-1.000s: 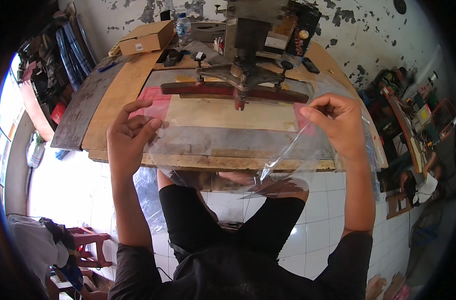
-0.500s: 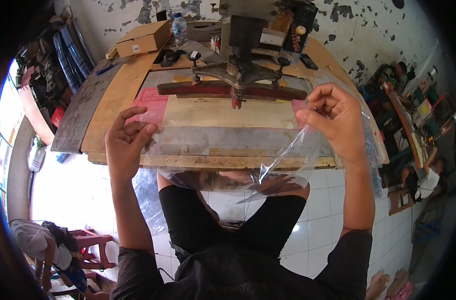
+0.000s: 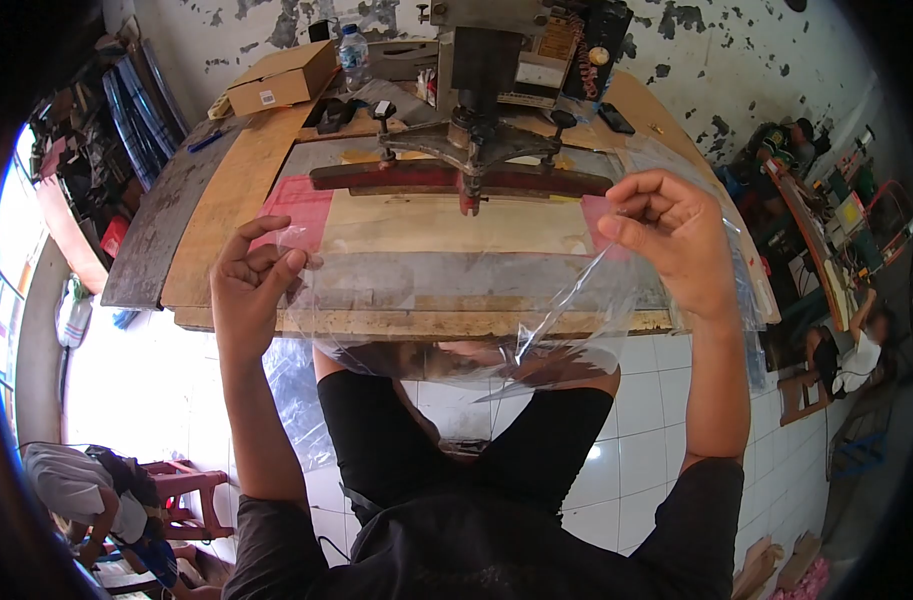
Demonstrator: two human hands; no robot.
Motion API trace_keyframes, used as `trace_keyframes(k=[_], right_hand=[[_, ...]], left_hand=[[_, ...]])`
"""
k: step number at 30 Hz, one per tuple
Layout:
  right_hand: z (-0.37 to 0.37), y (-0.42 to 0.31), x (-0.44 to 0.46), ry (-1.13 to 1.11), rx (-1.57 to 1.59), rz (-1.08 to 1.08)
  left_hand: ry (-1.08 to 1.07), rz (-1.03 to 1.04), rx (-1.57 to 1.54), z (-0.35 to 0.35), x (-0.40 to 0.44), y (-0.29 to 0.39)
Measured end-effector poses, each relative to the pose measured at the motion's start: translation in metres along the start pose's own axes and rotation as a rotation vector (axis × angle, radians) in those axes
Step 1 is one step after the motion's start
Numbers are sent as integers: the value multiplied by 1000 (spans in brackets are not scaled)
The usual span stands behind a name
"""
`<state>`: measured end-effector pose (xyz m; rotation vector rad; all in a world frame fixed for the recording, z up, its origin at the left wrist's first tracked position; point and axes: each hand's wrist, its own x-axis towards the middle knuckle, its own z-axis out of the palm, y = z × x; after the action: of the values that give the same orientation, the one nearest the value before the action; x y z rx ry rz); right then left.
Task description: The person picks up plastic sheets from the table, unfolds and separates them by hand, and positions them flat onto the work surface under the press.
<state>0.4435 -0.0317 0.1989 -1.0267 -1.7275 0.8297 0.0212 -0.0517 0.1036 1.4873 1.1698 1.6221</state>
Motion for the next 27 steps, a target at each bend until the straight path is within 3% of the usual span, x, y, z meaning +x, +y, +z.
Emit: trace_keyframes(k=[13,17,23,27], right_hand=[[-2,10,1,-47,-22,-75],[-2,18,3,-20,17,0],[5,86,15,32,71,124],[19,157,22,155,-97,102]], left_hand=[[-15,-5,7,1,2,-3],[-32,-9,5,3,2,-11],[-93,-110,55,28,15,-38],[-176,-168,127,47,33,-77]])
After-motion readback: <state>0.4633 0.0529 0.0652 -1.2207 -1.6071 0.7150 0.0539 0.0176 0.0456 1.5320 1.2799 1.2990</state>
